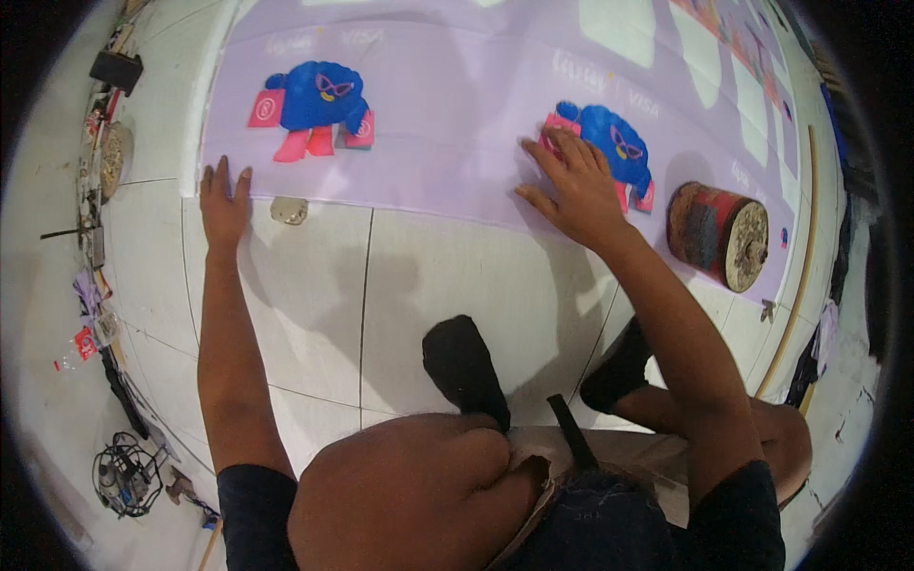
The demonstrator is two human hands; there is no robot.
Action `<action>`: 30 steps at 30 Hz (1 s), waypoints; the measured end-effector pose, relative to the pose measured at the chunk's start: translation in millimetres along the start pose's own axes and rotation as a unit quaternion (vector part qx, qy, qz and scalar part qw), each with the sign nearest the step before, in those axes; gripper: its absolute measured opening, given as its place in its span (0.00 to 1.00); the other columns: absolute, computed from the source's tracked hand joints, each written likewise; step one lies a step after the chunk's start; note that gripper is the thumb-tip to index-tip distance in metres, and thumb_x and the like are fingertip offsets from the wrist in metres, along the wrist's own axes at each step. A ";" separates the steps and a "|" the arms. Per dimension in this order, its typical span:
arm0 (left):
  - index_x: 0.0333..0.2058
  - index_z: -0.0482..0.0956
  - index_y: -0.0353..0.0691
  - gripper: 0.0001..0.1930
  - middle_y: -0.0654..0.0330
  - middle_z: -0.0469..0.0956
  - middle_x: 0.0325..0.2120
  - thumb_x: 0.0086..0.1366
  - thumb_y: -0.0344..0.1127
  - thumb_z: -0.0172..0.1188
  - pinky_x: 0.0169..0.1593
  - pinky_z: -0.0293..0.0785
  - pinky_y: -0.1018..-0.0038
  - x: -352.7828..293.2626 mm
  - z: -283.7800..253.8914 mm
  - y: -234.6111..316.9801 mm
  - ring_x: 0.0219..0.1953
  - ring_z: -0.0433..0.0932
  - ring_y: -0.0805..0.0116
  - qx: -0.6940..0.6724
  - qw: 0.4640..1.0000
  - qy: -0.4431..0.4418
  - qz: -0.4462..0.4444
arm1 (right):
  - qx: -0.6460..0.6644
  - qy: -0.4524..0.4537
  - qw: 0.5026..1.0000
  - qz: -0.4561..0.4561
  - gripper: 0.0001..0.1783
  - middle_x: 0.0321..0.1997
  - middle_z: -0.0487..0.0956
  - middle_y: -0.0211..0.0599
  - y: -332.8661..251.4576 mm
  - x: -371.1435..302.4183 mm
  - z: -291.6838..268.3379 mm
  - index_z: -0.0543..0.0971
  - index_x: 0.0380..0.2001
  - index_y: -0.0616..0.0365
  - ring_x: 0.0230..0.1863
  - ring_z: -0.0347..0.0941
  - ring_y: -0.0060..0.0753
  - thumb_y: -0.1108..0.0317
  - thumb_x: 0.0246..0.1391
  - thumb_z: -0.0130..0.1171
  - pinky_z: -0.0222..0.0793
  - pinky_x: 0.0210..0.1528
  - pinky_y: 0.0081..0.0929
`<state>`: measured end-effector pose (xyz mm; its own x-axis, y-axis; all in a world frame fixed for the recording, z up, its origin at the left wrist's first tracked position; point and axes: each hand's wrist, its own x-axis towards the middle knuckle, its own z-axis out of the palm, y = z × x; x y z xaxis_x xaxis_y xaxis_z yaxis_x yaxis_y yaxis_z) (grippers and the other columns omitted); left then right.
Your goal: The person measures a large printed fabric with a wooden stick, cuts a section using shears, and then applies adhesive to the edges using a metal spreader.
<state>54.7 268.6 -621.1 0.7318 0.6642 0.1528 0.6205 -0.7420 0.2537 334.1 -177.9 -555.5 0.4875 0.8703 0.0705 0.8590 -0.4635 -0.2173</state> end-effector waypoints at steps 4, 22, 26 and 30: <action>0.61 0.70 0.36 0.32 0.33 0.64 0.60 0.65 0.53 0.59 0.67 0.57 0.57 2.3 -3.6 -7.8 0.67 0.58 0.41 -0.013 1.000 -0.011 -0.019 | -0.030 0.015 0.999 0.035 0.33 0.64 0.67 0.50 -5.5 1.7 25.6 0.71 0.59 0.47 0.68 0.59 0.52 0.44 0.54 0.60 0.55 0.66 0.55; 0.60 0.71 0.38 0.33 0.34 0.62 0.61 0.64 0.54 0.59 0.66 0.60 0.58 -5.4 -4.2 -9.1 0.66 0.60 0.42 -0.025 0.998 0.024 -0.054 | 0.011 -0.036 0.998 0.051 0.36 0.66 0.63 0.53 -5.1 4.1 22.2 0.70 0.61 0.52 0.69 0.56 0.54 0.46 0.52 0.63 0.50 0.69 0.52; 0.55 0.74 0.32 0.31 0.37 0.73 0.51 0.64 0.53 0.60 0.58 0.67 0.60 -23.2 -14.3 1.9 0.56 0.71 0.46 -0.059 0.983 0.094 -0.145 | 0.023 -0.042 0.998 0.049 0.36 0.67 0.63 0.52 -7.3 5.2 22.3 0.70 0.61 0.52 0.70 0.55 0.54 0.47 0.53 0.63 0.49 0.69 0.52; 0.43 0.78 0.30 0.28 0.47 0.80 0.39 0.66 0.55 0.57 0.50 0.70 0.65 -67.3 -16.8 45.1 0.43 0.77 0.56 -0.250 0.897 0.014 -0.364 | 0.008 -0.029 0.999 0.044 0.36 0.68 0.61 0.52 -1.2 -0.1 25.7 0.69 0.62 0.52 0.71 0.52 0.54 0.46 0.53 0.62 0.47 0.70 0.53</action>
<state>28.7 191.9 -603.9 0.1716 0.9637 -0.2046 0.7220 0.0183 0.6917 329.0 -173.1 -580.3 0.5509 0.8345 -0.0059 0.8101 -0.5365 -0.2362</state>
